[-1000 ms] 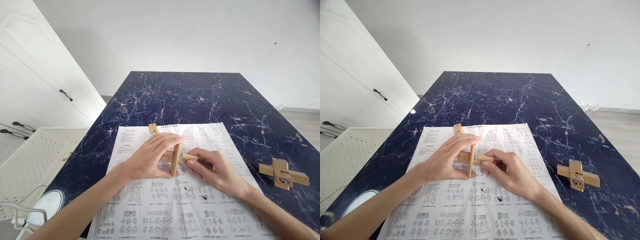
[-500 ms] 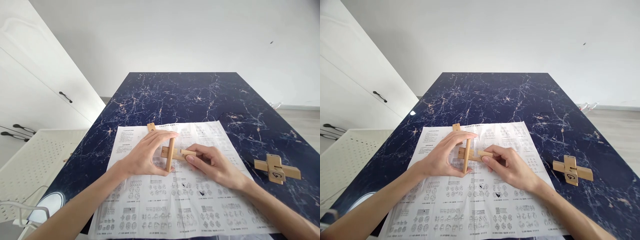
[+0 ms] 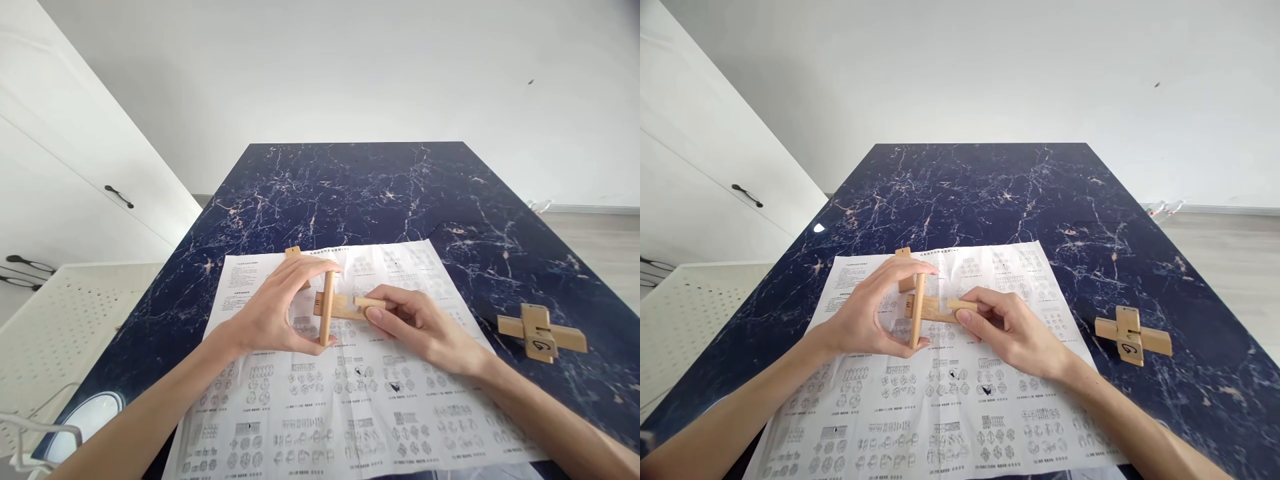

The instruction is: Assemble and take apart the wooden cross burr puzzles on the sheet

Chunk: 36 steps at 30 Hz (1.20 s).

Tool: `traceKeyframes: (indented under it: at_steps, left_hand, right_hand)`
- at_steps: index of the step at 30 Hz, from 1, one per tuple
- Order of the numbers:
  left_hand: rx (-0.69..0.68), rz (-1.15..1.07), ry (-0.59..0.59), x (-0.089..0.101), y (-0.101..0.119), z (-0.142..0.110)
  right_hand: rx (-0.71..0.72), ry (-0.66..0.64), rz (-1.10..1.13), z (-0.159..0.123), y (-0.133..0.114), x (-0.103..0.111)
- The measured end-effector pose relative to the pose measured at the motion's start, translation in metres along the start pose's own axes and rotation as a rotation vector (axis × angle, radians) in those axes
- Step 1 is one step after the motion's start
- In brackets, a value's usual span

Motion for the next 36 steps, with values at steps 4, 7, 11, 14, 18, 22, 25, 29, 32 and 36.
traceKeyframes:
  at_steps: [4,7,11,14,18,22,25,29,32,36]
  left_hand:
    - [0.024,0.022,-0.021,0.003,-0.001,0.001]
    - [0.051,0.027,-0.037,0.005,-0.002,0.001]
    - [0.073,0.011,-0.063,0.005,-0.004,0.001]
    - [0.056,0.010,-0.065,0.008,-0.002,0.000]
    - [0.048,0.005,-0.046,0.013,0.001,-0.002]
    - [0.035,0.036,-0.020,0.021,0.008,-0.002]
    - [-0.021,0.028,0.059,0.041,0.013,-0.006]
    - [0.028,0.050,0.341,0.090,-0.004,-0.029]
    - [0.197,0.181,0.280,0.092,-0.033,-0.040]
    - [0.319,0.386,0.080,0.066,-0.056,-0.042]
  right_hand:
    - [-0.003,0.010,-0.034,0.000,0.001,0.003]
    - [0.001,0.026,-0.073,-0.001,0.001,0.007]
    - [0.013,0.014,-0.080,-0.001,-0.001,0.006]
    - [0.025,0.012,-0.127,-0.002,-0.004,0.007]
    - [0.073,0.024,-0.211,-0.001,-0.014,0.009]
    - [0.117,0.026,-0.221,0.002,-0.031,0.006]
    - [0.127,0.007,-0.187,0.000,-0.040,0.009]
    - [0.065,0.154,-0.150,-0.007,-0.037,0.039]
    - [-0.033,0.232,-0.243,-0.003,-0.026,0.048]
    - [-0.115,0.307,-0.326,0.021,-0.014,0.031]
Point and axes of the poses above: each hand's wrist, its own z-axis towards the middle knuckle, its own x-axis out of the back of the hand, y = z × x, the point moved 9 cm from there along z, towards the middle knuckle, and after that the axes turned 3 degrees about -x, right-handed, at the moved point
